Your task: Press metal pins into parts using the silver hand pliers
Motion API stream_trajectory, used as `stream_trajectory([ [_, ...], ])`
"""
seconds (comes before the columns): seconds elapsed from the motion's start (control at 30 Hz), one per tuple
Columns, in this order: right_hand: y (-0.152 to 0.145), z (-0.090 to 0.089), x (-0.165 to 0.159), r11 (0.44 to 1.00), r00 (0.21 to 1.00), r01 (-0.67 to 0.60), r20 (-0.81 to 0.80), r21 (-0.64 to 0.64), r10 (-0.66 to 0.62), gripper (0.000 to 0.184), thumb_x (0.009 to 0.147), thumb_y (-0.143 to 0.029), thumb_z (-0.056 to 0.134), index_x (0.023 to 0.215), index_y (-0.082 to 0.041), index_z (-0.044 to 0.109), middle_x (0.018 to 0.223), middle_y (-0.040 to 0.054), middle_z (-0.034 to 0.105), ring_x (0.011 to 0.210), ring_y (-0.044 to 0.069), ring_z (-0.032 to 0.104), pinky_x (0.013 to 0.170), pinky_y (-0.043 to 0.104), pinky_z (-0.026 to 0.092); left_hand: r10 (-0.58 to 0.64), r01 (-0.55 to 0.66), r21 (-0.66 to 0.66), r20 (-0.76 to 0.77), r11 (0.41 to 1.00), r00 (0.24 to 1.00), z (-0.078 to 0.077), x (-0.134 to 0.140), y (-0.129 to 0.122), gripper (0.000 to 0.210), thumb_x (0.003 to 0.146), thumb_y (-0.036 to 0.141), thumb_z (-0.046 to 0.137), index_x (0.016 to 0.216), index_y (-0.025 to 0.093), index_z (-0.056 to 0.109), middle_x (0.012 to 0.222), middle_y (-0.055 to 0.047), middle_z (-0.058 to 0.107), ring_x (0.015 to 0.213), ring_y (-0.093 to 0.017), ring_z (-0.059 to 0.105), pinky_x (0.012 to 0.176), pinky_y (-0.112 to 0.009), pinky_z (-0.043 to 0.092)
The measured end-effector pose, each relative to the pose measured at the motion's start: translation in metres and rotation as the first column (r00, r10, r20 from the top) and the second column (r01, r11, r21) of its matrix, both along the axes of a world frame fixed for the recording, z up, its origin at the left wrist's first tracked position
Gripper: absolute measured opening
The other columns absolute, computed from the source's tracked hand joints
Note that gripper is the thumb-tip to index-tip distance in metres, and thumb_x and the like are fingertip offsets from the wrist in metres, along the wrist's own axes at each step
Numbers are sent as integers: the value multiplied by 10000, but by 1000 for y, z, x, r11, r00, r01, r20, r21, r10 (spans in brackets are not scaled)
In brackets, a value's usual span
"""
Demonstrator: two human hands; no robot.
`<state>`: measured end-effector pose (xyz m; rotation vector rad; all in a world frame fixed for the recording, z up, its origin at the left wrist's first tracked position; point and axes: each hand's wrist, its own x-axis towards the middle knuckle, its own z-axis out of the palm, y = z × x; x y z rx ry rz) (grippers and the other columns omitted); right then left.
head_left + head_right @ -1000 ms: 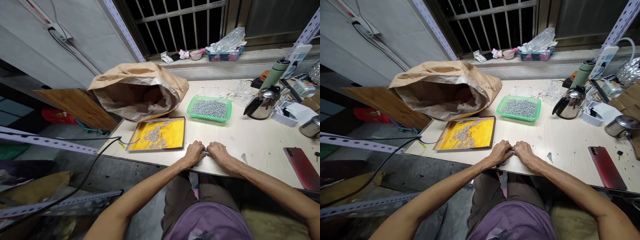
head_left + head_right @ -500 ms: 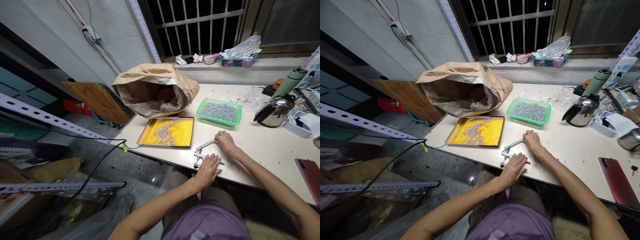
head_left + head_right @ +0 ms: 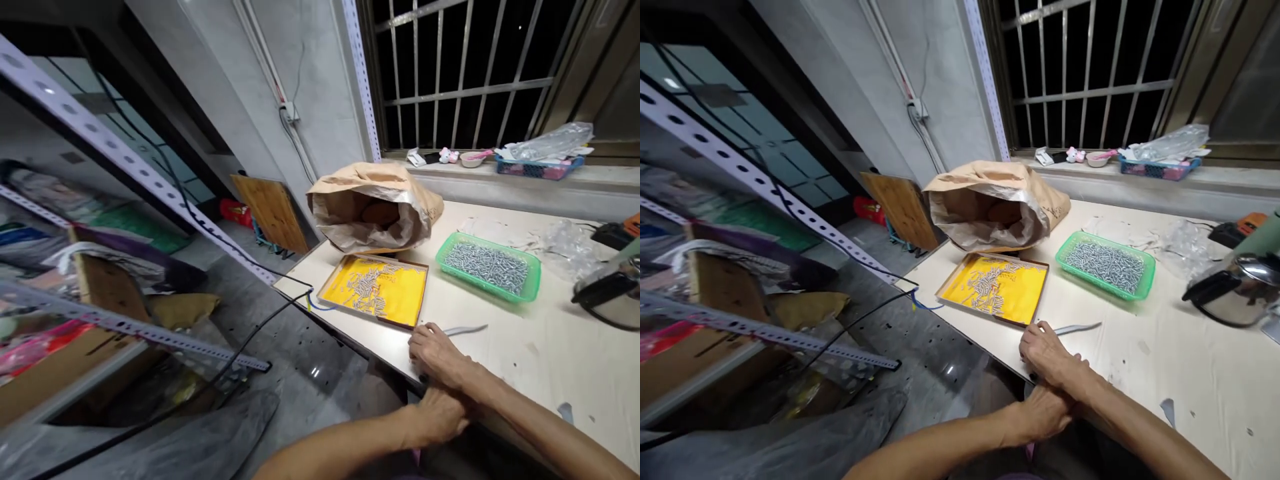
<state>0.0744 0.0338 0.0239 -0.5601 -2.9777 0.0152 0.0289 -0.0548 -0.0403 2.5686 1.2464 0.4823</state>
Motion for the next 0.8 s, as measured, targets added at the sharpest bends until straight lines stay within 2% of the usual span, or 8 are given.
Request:
stream_trajectory([
  [0.1, 24, 28, 15, 994, 964, 105, -248, 18, -97, 130, 857, -134, 513, 797, -193, 613, 756, 23, 644, 749, 157, 540, 736, 296, 383, 3, -5, 165, 11, 986, 1000, 13, -34, 17, 244, 902, 194, 429, 1056, 154, 615, 984, -101, 642, 957, -207, 565, 838, -337, 473],
  [0.17, 51, 55, 34, 974, 891, 226, -412, 33, -193, 142, 869, -143, 478, 805, -191, 595, 752, 34, 634, 747, 166, 551, 708, 288, 388, 211, -205, 211, -3, 956, 978, 29, -72, 39, 226, 911, 148, 419, 1005, 162, 624, 949, -95, 625, 888, -184, 550, 778, -315, 466],
  [0.27, 96, 86, 64, 893, 820, 432, -466, 124, -332, 149, 891, -205, 456, 850, -191, 599, 805, 67, 630, 760, 197, 562, 684, 307, 400, 545, -517, 180, -173, 837, 821, 55, -135, 81, 218, 902, 127, 437, 892, 160, 652, 900, -92, 607, 849, -193, 512, 722, -313, 439],
  [0.33, 116, 94, 80, 809, 783, 552, -458, 202, -420, 174, 898, -259, 454, 920, -184, 609, 851, 91, 629, 774, 227, 572, 656, 328, 402, 608, -596, 142, -314, 790, 730, 67, -169, 106, 232, 901, 142, 444, 827, 141, 663, 907, -110, 603, 895, -218, 492, 731, -327, 425],
  [0.4, 119, 90, 89, 777, 773, 586, -447, 231, -450, 220, 908, -295, 439, 989, -179, 607, 891, 103, 627, 791, 239, 583, 651, 341, 417, 585, -608, 89, -414, 789, 698, 73, -192, 122, 238, 898, 170, 454, 813, 121, 670, 907, -126, 605, 907, -234, 482, 730, -337, 416],
  [0.47, 107, 78, 92, 821, 801, 536, -428, 200, -419, 248, 921, -311, 416, 1020, -177, 600, 908, 104, 625, 803, 236, 595, 657, 344, 442, 544, -591, 49, -455, 805, 705, 73, -203, 132, 246, 897, 188, 455, 817, 108, 674, 909, -135, 609, 912, -243, 481, 725, -340, 415],
  [0.6, 57, 44, 91, 930, 862, 366, -389, 36, -324, 243, 932, -327, 404, 1001, -200, 599, 918, 90, 639, 819, 220, 624, 677, 339, 492, 483, -538, 14, -460, 843, 745, 69, -204, 141, 236, 877, 148, 456, 816, 102, 679, 928, -145, 617, 957, -254, 487, 751, -340, 426],
  [0.8, -8, 13, 95, 938, 886, 283, -321, -200, -335, 229, 940, -290, 388, 940, -224, 607, 898, 65, 648, 792, 182, 634, 666, 306, 510, 449, -510, -20, -443, 860, 776, 77, -203, 152, 193, 804, 58, 489, 822, 77, 680, 916, -174, 642, 950, -246, 531, 773, -320, 448],
])
